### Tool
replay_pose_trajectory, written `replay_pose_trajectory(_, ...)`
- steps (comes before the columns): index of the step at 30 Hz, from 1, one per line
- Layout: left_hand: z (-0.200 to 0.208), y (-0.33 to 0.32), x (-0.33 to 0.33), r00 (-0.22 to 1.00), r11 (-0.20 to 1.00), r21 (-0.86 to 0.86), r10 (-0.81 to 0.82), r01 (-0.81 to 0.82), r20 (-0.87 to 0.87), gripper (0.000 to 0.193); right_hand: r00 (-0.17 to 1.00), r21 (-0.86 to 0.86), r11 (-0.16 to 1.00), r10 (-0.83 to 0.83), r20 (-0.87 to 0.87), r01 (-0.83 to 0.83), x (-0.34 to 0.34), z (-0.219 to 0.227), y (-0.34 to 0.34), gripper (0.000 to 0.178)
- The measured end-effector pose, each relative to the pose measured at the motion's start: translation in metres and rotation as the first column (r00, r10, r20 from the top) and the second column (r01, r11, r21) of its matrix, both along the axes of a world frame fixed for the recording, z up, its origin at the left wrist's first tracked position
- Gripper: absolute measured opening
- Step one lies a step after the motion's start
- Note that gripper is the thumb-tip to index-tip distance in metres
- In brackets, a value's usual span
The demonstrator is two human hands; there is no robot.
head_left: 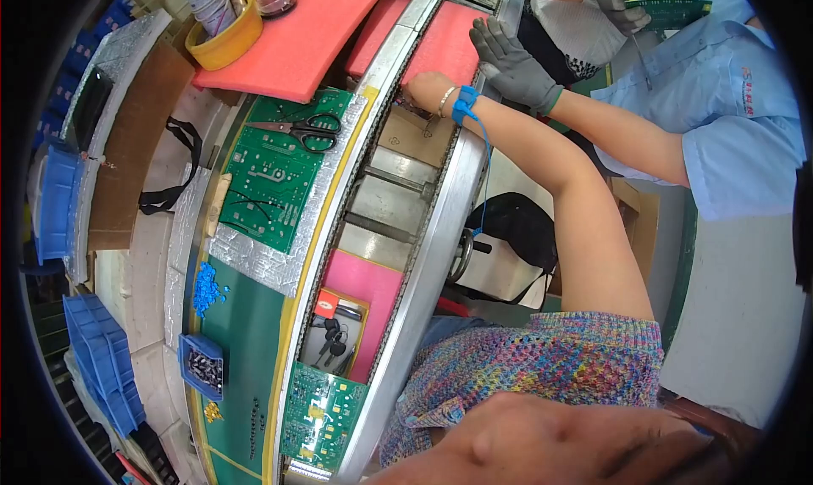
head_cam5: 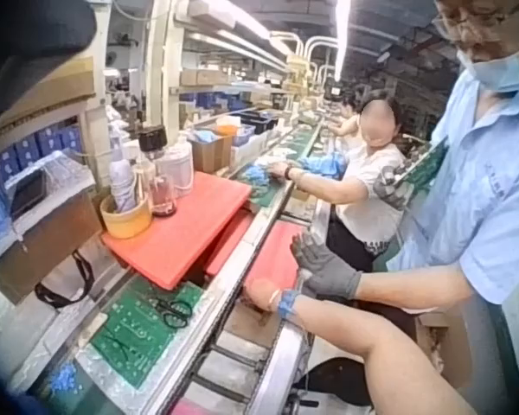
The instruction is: The person assembles electronic components onto a printed circuit board by hand on an assembly line.
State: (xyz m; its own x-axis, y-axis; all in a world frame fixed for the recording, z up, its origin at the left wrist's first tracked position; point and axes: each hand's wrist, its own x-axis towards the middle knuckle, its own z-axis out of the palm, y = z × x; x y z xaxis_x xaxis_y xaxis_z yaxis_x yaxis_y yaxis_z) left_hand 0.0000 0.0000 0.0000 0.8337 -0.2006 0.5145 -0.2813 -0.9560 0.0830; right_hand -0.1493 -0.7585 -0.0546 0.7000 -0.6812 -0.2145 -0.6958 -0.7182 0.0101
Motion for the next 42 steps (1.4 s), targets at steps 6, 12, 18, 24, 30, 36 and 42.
replay_pose_trajectory(6,-0.004,-0.026,-0.005,0.993,0.995,-0.04,0.091,-0.094,-0.08,0.038,0.999,-0.083,0.996,0.039,-0.004,-0.039,0.008,-0.002,-0.008,0.016)
replay_pose_trajectory(12,-0.004,-0.032,-0.005,0.99,0.984,-0.124,0.119,-0.127,-0.071,0.043,0.996,-0.116,0.989,0.086,-0.013,-0.087,0.013,-0.005,-0.008,0.015)
replay_pose_trajectory(18,0.001,-0.033,-0.005,0.996,0.995,-0.055,0.079,-0.081,-0.037,0.051,0.996,-0.108,0.991,0.075,-0.042,-0.079,0.016,0.004,-0.003,0.017)
replay_pose_trajectory(24,0.002,-0.032,-0.007,0.996,0.995,-0.043,0.091,-0.092,-0.009,0.045,0.994,-0.178,0.978,0.112,0.006,-0.11,0.013,-0.016,-0.009,0.017)
replay_pose_trajectory(30,0.005,-0.034,-0.007,0.991,0.992,-0.02,0.125,-0.126,-0.055,0.034,0.987,-0.222,0.973,-0.037,0.158,0.072,-0.016,0.037,0.007,0.013)
replay_pose_trajectory(36,-0.005,-0.026,-0.003,0.999,0.991,-0.123,0.048,-0.044,0.024,0.034,0.839,-0.424,0.882,0.065,0.54,0.205,-0.054,0.14,-0.01,0.014)
replay_pose_trajectory(42,-0.011,-0.022,0.001,0.997,0.992,-0.129,0.012,-0.003,0.07,0.034,0.916,-0.276,0.939,-0.087,0.392,0.207,-0.067,0.136,-0.065,0.014)
